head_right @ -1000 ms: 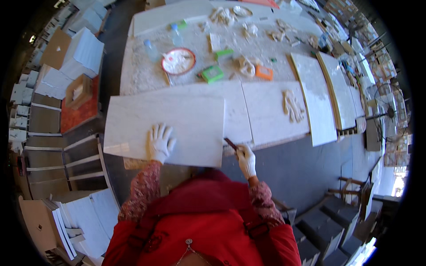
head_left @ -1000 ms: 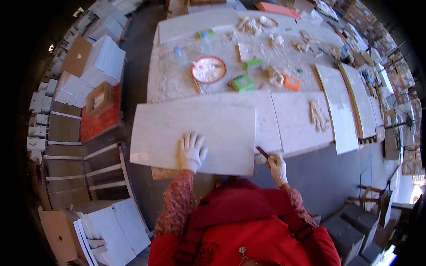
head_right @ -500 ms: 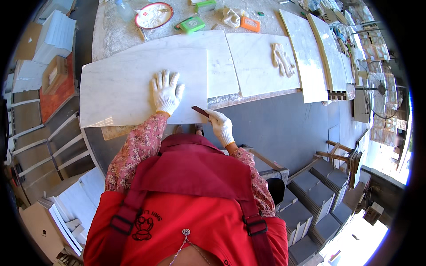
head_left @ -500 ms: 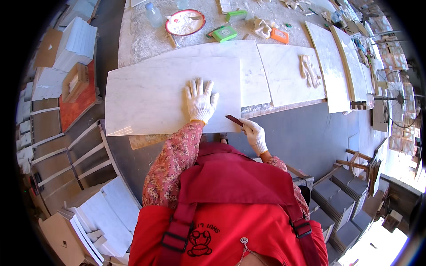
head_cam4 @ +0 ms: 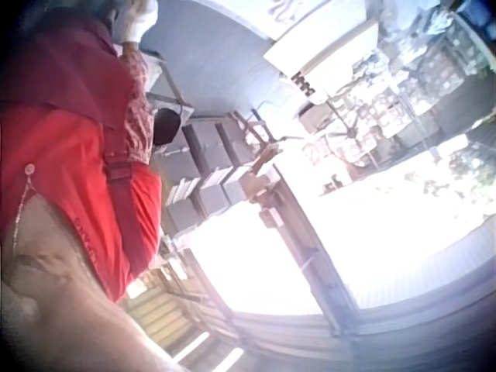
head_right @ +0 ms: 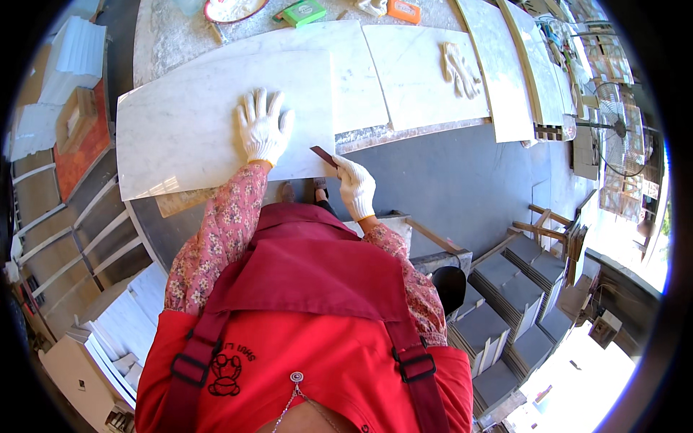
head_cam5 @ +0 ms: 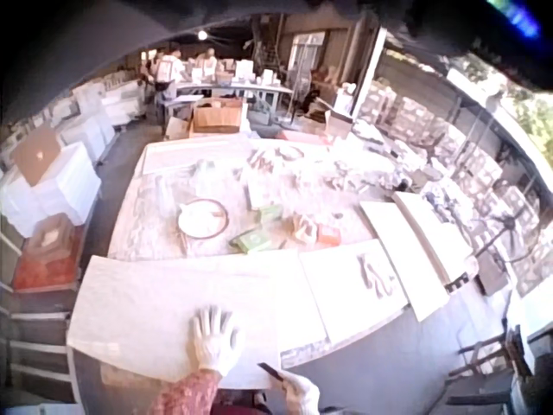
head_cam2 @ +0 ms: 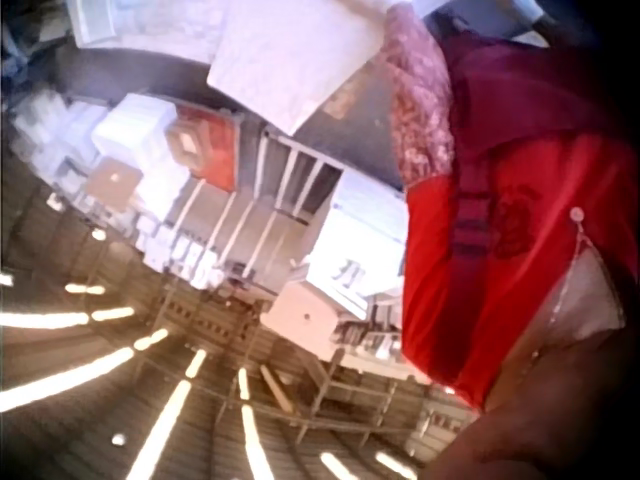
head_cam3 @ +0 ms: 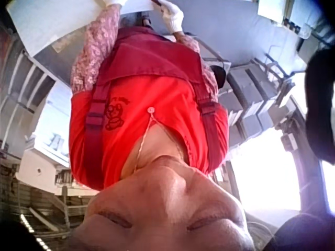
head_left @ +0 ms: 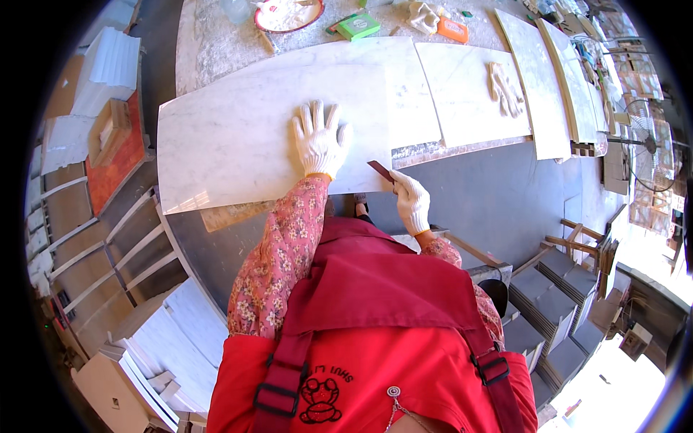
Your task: The person applies a white paste to the edges of rectangular white panels using a small spatula, then rubs the edges with a green block. The person repeats this process on multiple panels, handling them one at a time on a workbench in a warehouse setting.
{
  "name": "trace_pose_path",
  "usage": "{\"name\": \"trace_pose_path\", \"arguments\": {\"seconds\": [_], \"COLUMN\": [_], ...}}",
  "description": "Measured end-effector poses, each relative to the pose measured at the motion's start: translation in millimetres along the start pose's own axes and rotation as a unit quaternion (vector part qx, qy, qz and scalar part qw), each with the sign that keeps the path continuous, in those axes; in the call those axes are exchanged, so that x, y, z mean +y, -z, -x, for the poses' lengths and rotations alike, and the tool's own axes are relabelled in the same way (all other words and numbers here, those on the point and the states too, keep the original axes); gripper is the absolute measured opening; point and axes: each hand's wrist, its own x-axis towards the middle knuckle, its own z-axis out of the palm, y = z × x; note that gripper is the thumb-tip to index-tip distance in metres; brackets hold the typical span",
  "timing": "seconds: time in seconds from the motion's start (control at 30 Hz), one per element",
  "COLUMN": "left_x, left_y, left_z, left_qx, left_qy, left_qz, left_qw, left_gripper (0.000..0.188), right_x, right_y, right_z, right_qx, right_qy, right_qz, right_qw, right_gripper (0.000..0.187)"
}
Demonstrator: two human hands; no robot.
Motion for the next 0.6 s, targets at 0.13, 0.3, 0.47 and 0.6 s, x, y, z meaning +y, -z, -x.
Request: {"name": "trace_pose_path", "arguments": {"seconds": [0.13, 0.3, 0.47, 0.6], "left_x": [-1, -1, -1, 0], "left_y": [-1, -3, -1, -2], "left_z": [1, 0, 2, -1], "left_qx": [0.004, -0.002, -0.008, -0.013], "left_qy": [0.007, 0.006, 0.007, 0.002], "left_qz": [-0.001, -0.003, -0.006, -0.036], "left_qw": [1.000, 1.000, 1.000, 0.999], "left_gripper": [0.051, 0.051, 0.051, 0.051], "right_x": [2, 3, 16, 5], "right_y": [0, 3, 16, 24], "right_z": [6, 10, 53, 45], "right_qx": [0.000, -0.010, -0.122, -0.111], "right_qy": [0.009, 0.026, 0.055, -0.038], "right_qz": [0.031, 0.077, 0.067, -0.096], "right_qw": [0.999, 0.997, 0.989, 0.988], "right_gripper": [0.029, 0.030, 0.035, 0.033]}}
